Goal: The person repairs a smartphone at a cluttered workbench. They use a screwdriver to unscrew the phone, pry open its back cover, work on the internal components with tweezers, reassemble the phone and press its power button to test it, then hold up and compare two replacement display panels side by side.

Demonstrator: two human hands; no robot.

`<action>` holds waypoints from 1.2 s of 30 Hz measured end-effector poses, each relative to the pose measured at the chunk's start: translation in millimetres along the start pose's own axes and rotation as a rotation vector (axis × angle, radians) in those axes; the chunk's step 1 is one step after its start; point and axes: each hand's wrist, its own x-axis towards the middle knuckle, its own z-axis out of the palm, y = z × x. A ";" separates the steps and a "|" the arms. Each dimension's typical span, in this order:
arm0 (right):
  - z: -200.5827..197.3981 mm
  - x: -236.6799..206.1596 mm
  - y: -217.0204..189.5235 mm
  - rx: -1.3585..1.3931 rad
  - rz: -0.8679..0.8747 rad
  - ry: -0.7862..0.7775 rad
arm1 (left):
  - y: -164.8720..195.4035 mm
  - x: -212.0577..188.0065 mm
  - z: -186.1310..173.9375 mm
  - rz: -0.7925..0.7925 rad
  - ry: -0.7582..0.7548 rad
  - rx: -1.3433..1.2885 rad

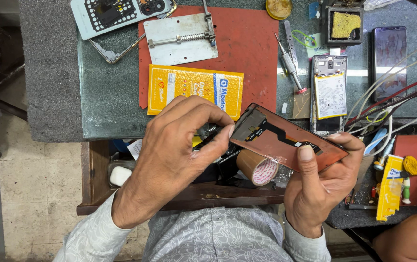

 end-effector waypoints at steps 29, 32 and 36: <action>2.5 7.8 9.3 0.014 0.155 -0.046 | -17.1 7.3 3.3 -0.131 0.021 -0.113; 3.4 2.9 8.7 -0.074 0.073 -0.035 | -15.2 8.3 5.0 -0.139 0.039 -0.065; 2.3 -4.0 8.3 -0.338 -0.081 0.017 | -14.6 9.4 7.4 -0.095 0.066 -0.019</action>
